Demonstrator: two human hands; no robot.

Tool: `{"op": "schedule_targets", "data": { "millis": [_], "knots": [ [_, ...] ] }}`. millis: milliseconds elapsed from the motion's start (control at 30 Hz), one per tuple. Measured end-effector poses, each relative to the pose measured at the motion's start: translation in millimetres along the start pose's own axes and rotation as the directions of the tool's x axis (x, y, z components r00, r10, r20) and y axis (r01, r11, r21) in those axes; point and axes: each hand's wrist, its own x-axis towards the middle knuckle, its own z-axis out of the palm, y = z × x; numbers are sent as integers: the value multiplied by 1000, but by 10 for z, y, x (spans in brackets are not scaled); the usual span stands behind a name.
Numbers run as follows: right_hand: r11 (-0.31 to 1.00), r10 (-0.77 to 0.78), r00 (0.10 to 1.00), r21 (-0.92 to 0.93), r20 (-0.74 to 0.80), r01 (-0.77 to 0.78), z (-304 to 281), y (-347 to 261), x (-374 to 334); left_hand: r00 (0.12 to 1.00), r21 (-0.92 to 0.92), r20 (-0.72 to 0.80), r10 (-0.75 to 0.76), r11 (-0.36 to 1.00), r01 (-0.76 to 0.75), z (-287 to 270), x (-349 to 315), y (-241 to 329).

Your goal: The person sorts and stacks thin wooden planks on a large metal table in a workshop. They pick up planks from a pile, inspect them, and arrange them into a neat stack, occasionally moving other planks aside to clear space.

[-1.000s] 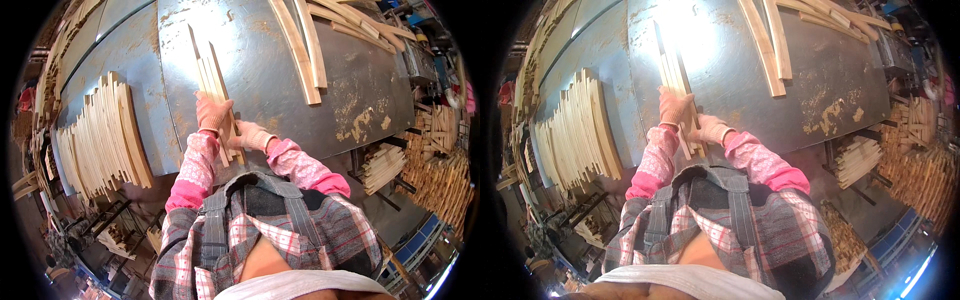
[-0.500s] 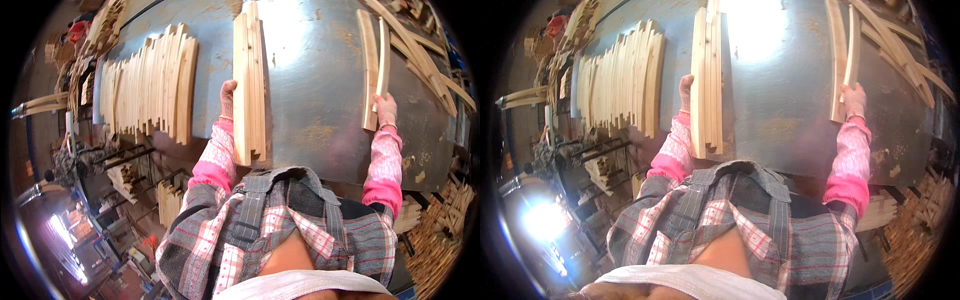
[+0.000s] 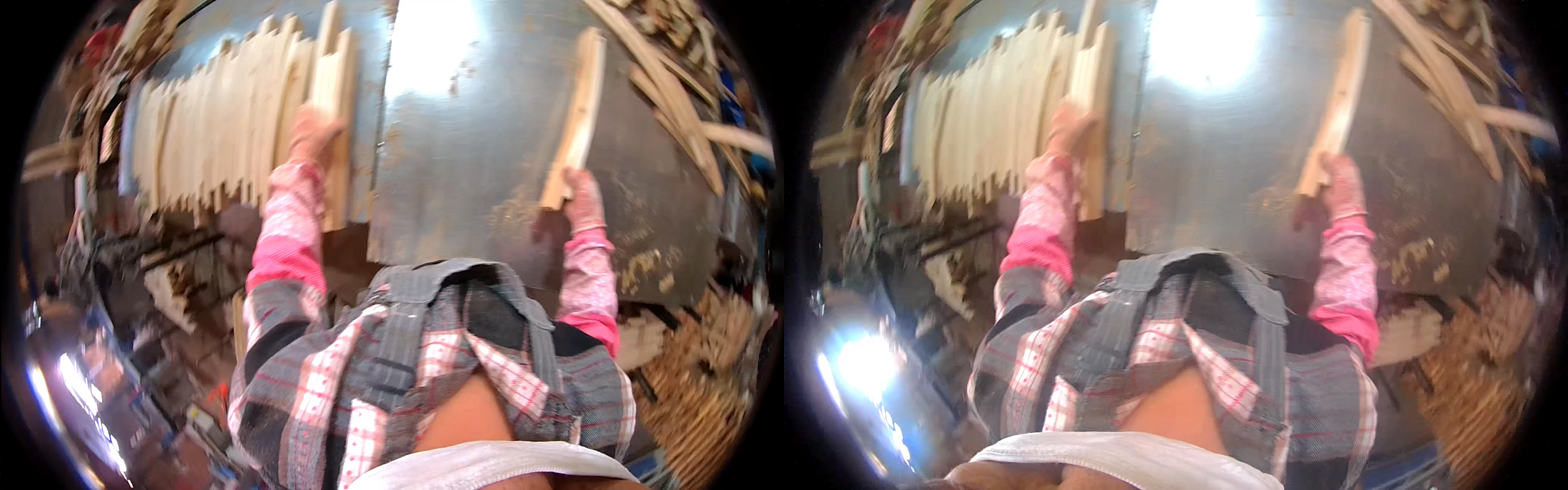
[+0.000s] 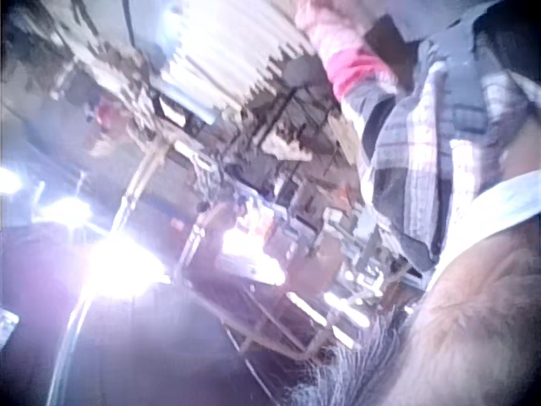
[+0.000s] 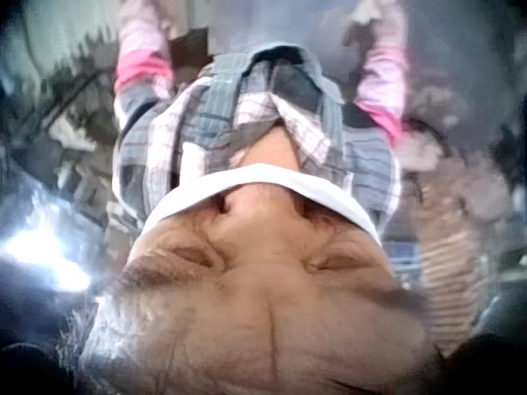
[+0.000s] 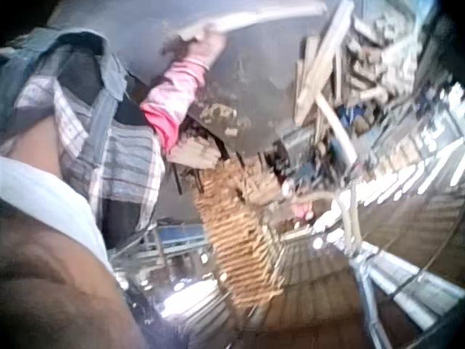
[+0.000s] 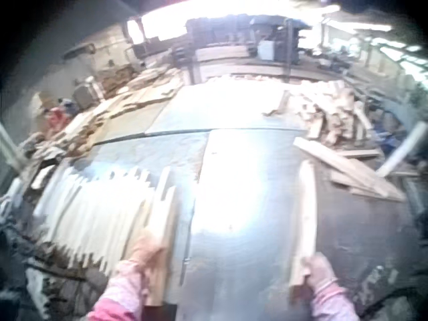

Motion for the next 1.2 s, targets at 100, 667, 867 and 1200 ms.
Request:
{"op": "schedule_targets", "data": {
  "millis": [100,667,867,1200],
  "knots": [
    [979,131,984,143,117,-147,440,-59,-541,975,332,-202,88,943,-16,191,-83,-389],
    [946,295,806,-278,513,-170,2525,849,-998,966,-162,253,47,987,-6,536,-913,1107],
    [610,364,693,-722,622,328,2703,401,-1029,996,-139,71,59,989,-48,242,-916,776],
    [607,154,956,-788,249,107,1095,-381,217,954,509,-207,215,857,-82,209,-637,185]
  ]
}}
